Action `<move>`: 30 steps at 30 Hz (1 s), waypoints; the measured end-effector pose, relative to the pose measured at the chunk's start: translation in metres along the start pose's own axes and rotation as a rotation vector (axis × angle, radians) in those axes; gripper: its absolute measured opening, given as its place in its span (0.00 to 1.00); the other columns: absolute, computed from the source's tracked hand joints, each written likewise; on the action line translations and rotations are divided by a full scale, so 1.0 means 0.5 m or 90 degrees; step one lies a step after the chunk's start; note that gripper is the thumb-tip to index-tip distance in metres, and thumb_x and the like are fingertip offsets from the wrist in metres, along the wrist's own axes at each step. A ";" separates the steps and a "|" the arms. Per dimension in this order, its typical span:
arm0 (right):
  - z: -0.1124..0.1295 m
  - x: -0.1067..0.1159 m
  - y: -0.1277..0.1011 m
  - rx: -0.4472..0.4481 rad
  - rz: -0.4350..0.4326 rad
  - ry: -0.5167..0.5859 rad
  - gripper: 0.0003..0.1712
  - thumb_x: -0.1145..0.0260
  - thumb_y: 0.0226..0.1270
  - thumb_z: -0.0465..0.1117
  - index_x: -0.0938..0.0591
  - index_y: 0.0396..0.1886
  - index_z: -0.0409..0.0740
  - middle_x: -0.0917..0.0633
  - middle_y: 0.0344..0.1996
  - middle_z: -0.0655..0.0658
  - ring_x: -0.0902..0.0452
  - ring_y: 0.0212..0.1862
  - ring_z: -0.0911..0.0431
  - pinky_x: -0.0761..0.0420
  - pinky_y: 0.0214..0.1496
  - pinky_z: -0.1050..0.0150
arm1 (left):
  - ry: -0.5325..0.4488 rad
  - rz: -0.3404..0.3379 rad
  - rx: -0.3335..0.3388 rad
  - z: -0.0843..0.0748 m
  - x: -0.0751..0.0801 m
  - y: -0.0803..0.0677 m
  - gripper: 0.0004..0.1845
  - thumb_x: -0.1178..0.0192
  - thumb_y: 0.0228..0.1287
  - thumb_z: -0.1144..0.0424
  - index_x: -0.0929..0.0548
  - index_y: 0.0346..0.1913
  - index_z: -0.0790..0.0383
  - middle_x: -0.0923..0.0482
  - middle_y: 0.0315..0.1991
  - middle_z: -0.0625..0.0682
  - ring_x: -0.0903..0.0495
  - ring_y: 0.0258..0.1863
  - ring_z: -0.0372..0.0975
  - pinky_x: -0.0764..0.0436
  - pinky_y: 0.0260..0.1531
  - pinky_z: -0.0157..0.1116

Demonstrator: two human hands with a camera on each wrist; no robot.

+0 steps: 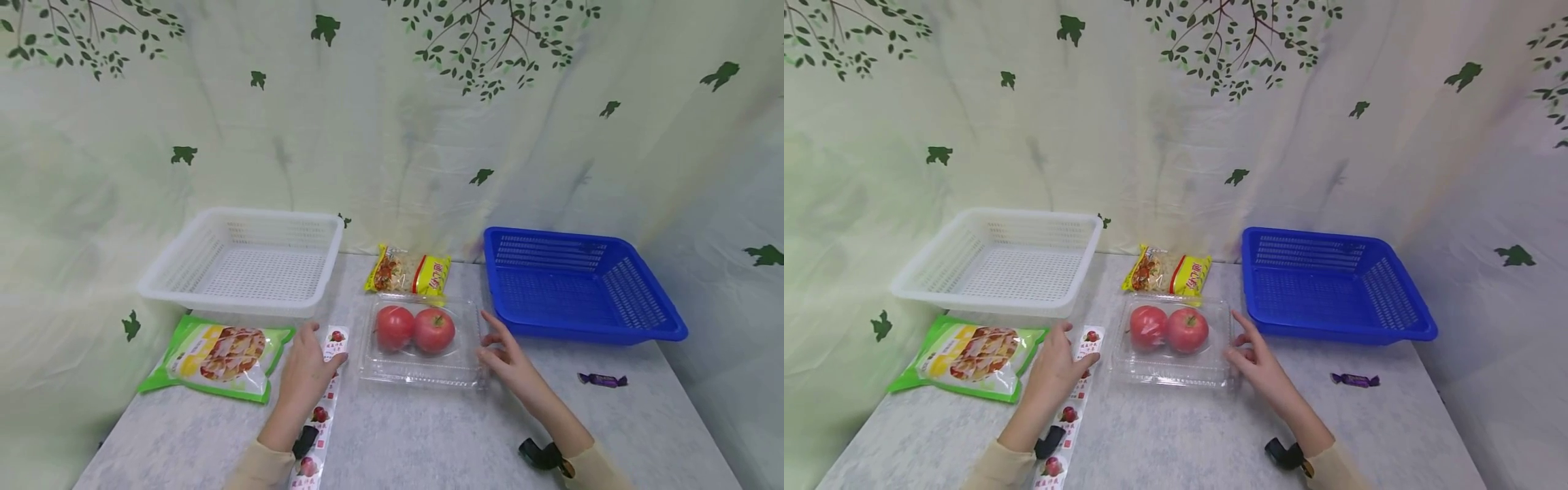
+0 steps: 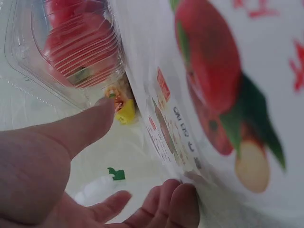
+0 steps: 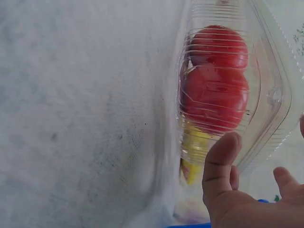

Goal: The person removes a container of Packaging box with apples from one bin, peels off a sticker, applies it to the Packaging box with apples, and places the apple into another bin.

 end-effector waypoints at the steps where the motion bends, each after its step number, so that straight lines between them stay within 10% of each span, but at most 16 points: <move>1: 0.002 0.002 -0.005 0.017 -0.008 -0.009 0.42 0.38 0.82 0.42 0.47 0.87 0.59 0.29 0.58 0.35 0.19 0.46 0.56 0.17 0.45 0.62 | 0.007 0.006 0.009 0.001 0.000 0.000 0.45 0.22 0.61 0.57 0.36 0.71 0.75 0.27 0.62 0.74 0.21 0.58 0.65 0.20 0.56 0.60; 14: 0.014 0.030 -0.055 0.113 -0.188 0.028 0.25 0.46 0.87 0.39 0.33 0.78 0.45 0.30 0.37 0.48 0.35 0.28 0.63 0.30 0.29 0.64 | 0.031 0.061 0.069 0.014 -0.018 0.002 0.40 0.21 0.58 0.63 0.32 0.67 0.76 0.21 0.55 0.71 0.18 0.48 0.58 0.17 0.53 0.57; 22: 0.011 0.024 -0.058 0.130 -0.190 0.044 0.23 0.45 0.85 0.35 0.30 0.74 0.39 0.29 0.32 0.51 0.35 0.25 0.62 0.31 0.25 0.64 | 0.031 0.071 0.050 0.024 -0.008 0.006 0.31 0.25 0.61 0.65 0.23 0.62 0.77 0.18 0.33 0.59 0.20 0.32 0.50 0.20 0.35 0.48; 30: 0.012 0.017 -0.057 0.154 -0.185 0.067 0.19 0.45 0.85 0.34 0.29 0.70 0.40 0.29 0.28 0.52 0.36 0.22 0.63 0.34 0.21 0.64 | 0.077 0.065 0.036 0.029 0.002 0.005 0.27 0.26 0.63 0.60 0.15 0.63 0.68 0.13 0.45 0.64 0.18 0.38 0.51 0.21 0.39 0.51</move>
Point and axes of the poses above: each hand's wrist, its own y-axis towards the middle knuckle, its own x-axis out of the back of the hand, z = x × y, the point moved 4 cm from there along y, towards the middle knuckle
